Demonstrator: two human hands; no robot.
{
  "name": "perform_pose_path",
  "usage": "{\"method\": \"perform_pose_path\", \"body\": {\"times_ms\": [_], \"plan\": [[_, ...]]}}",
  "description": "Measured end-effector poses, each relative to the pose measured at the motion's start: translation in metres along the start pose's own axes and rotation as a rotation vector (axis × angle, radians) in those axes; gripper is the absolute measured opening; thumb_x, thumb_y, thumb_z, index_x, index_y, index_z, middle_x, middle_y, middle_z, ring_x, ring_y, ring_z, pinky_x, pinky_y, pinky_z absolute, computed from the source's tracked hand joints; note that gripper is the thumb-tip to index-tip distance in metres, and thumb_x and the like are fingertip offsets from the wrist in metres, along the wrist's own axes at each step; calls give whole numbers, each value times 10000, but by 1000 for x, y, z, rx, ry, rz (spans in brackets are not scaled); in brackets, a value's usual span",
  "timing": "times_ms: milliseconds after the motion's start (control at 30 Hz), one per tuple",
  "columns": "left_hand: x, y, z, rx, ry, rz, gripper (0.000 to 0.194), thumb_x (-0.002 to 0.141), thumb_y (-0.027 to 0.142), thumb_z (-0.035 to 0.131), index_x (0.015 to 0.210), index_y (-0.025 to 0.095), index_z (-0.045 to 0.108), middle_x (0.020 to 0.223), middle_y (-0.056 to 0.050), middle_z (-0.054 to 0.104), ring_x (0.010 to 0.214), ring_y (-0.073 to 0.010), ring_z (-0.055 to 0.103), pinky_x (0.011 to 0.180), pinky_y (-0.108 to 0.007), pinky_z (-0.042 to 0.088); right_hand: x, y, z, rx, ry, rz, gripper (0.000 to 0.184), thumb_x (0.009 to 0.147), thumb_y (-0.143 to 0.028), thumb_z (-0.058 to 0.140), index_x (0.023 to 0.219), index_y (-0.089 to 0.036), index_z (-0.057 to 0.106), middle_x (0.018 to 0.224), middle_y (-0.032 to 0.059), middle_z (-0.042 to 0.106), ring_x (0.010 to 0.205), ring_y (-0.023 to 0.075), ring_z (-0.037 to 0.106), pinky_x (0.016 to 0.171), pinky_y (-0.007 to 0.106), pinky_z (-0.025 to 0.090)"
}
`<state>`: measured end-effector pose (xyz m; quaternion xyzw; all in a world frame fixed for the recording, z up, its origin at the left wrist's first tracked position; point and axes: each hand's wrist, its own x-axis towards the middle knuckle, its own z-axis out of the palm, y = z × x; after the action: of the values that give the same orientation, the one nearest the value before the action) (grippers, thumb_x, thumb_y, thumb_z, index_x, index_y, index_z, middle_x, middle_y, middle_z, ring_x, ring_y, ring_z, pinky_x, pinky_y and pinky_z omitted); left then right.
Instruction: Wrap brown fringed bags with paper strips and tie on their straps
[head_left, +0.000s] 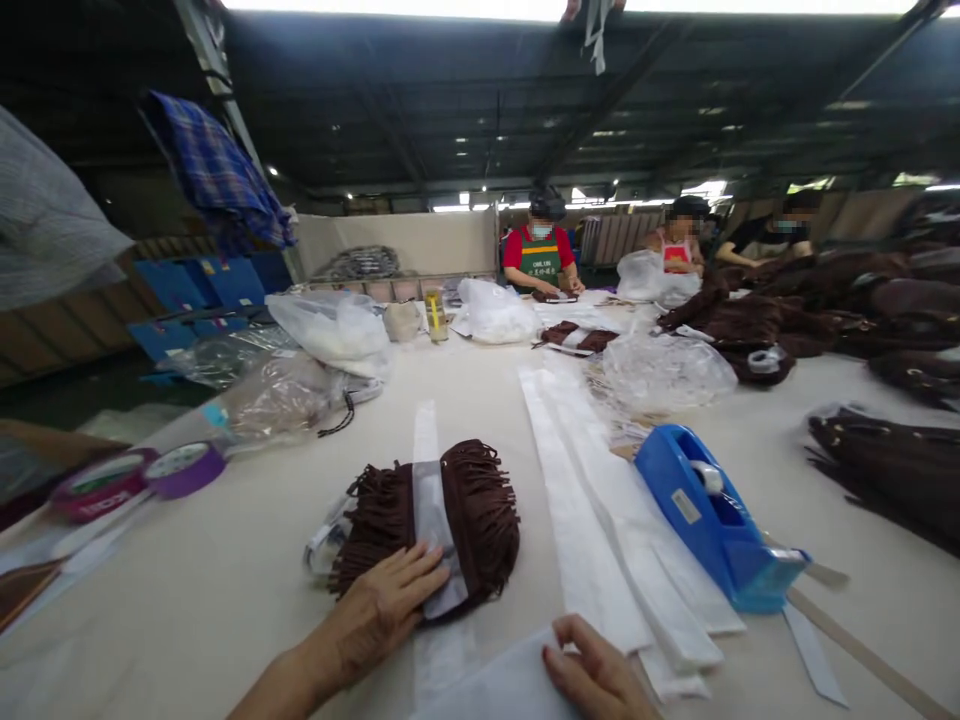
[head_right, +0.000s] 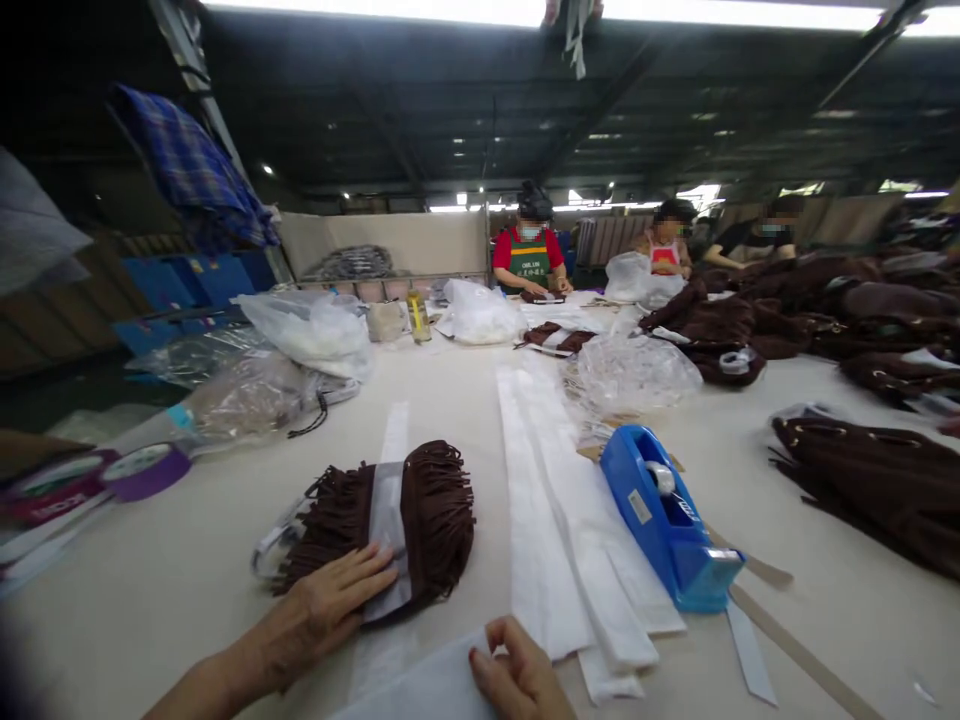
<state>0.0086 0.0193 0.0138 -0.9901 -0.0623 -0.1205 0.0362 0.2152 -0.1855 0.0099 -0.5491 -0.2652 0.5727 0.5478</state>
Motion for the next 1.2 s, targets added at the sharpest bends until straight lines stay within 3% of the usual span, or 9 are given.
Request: {"method": "perform_pose_path", "body": {"times_ms": [133, 333, 533, 667, 767, 900, 1067, 1200], "plan": [[6, -5, -10, -144, -41, -47, 729, 571, -31, 350, 1243, 218, 483, 1269, -29, 543, 1176, -185, 496, 947, -350, 460, 32, 11, 17, -130, -35, 57, 549, 632, -715, 550, 762, -211, 377, 525, -78, 450, 404, 50, 386, 385, 160, 228], [24, -15, -33, -442, -203, -154, 710, 512, -20, 344, 1132, 232, 581, 1243, 16, 555, 1144, -165, 514, 963, -287, 422, 51, -16, 39, -123, -107, 121, 421, 665, -494, 570, 893, -188, 394, 602, -24, 584, 347, 88, 505, 310, 161, 291], [24, -20, -41, -506, -236, -167, 735, 489, -34, 336, 1124, 223, 603, 1224, 21, 557, 1161, -142, 484, 969, -248, 393, 52, -25, 28, -73, 134, 68, 330, 645, -395, 584, 838, -164, 448, 583, -35, 551, 413, 87, 509, 365, 180, 363], [26, -19, -46, -518, -246, -178, 724, 501, -31, 341, 1126, 222, 605, 1228, 9, 548, 1147, -156, 501, 973, -281, 395, 55, -18, 28, 17, 178, 4, 316, 650, -409, 620, 793, -190, 444, 591, -53, 508, 459, 96, 490, 398, 210, 405], [27, -20, -50, -524, -255, -180, 727, 496, -34, 335, 1122, 216, 609, 1226, -1, 549, 1135, -153, 513, 973, -277, 394, 68, -13, 38, -29, 174, -22, 316, 642, -430, 598, 777, -191, 442, 564, -50, 506, 416, 101, 460, 372, 223, 385], [26, -18, -51, -505, -227, -156, 691, 532, -44, 340, 1115, 210, 611, 1227, -7, 558, 1153, -152, 497, 965, -263, 403, 85, -12, 47, -84, 263, -110, 337, 616, -438, 598, 791, -184, 463, 655, -13, 556, 482, 119, 486, 384, 232, 413], [20, -5, -41, -353, -141, -39, 529, 676, -31, 359, 1094, 186, 600, 1244, -48, 558, 1161, -181, 501, 979, -319, 407, 95, -6, 48, -130, 368, -164, 329, 622, -462, 590, 754, -192, 456, 631, -9, 555, 440, 121, 492, 362, 230, 410], [12, -1, -27, -219, -135, -54, 437, 790, 55, 424, 1192, 186, 536, 1276, -68, 527, 1201, -227, 458, 966, -365, 433, 97, 3, 45, -148, 409, -190, 292, 646, -450, 566, 735, -201, 443, 582, -24, 536, 400, 119, 491, 349, 229, 409]]}}
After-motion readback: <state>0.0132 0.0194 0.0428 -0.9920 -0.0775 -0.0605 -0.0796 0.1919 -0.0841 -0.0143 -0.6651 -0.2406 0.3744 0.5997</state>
